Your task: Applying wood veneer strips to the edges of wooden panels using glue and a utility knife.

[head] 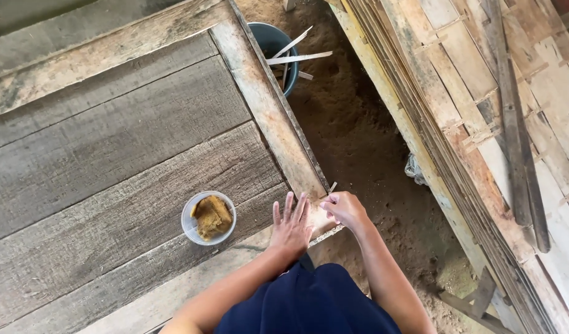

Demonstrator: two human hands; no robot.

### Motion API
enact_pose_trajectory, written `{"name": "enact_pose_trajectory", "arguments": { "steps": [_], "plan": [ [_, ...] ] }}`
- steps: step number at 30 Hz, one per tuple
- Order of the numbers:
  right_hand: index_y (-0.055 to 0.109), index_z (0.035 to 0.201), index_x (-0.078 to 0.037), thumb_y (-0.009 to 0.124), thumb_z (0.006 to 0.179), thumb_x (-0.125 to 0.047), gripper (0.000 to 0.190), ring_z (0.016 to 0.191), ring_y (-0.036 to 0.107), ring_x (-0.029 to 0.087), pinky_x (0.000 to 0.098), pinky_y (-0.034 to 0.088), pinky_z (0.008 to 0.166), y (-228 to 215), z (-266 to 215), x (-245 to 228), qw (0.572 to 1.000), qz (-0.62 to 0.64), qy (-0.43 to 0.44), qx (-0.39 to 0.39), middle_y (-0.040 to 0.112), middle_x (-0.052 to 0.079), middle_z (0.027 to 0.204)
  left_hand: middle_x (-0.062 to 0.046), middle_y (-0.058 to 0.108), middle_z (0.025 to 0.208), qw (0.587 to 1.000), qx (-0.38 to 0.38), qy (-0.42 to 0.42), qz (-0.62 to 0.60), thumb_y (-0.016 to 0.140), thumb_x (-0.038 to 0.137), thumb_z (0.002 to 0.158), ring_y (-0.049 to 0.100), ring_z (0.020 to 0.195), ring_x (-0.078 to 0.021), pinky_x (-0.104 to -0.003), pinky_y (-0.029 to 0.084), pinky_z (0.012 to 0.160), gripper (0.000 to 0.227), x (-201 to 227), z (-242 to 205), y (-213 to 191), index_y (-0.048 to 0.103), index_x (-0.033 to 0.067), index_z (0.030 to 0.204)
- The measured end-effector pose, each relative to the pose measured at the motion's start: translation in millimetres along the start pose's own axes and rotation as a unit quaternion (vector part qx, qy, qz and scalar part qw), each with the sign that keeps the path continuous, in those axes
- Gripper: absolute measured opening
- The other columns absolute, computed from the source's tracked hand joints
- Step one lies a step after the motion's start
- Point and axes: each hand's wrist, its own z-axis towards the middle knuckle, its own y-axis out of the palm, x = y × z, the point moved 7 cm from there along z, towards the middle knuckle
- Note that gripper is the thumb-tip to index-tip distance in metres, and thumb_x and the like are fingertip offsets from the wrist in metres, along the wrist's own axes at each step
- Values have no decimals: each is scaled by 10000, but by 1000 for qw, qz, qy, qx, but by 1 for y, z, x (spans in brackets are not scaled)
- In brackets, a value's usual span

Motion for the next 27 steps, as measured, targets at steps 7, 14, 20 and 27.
{"name": "enact_pose_trajectory", "arguments": {
  "steps": [7,14,20,27],
  "plan": [
    [801,856,-196,651,760,-358,241,500,681,141,280,534,584,-3,-3,-4,998,-51,28,9,739,-9,642,-24,-52,1739,998,42,35,28,353,430,1046,-202,1562,-344,-610,-167,1195,711,8,24,22,104,147,1649],
    [801,933,-310,602,843,-457,263,929,759,321,408,588,820,6,9,-3,977,-192,56,71,783,60,896,-62,53,1733,988,127,41,74,431,426,1005,-140,1573,-389,-617,-133,1197,721,10,26,27,202,150,1630],
    [776,1040,-229,535,888,-421,344,1029,734,414,504,578,885,9,-4,-15,969,-235,24,66,763,173,1027,-23,19,1739,989,117,15,85,447,427,1001,-139,1560,-436,-657,-98,1187,709,8,29,32,214,212,1635],
    [739,1068,-232,494,913,-331,307,1043,726,433,509,580,902,8,-15,-12,975,-214,18,60,754,188,1043,-7,14,1736,995,96,5,35,469,400,1006,-119,1542,-494,-691,-42,1182,682,16,25,18,222,302,1634]
  ]
}}
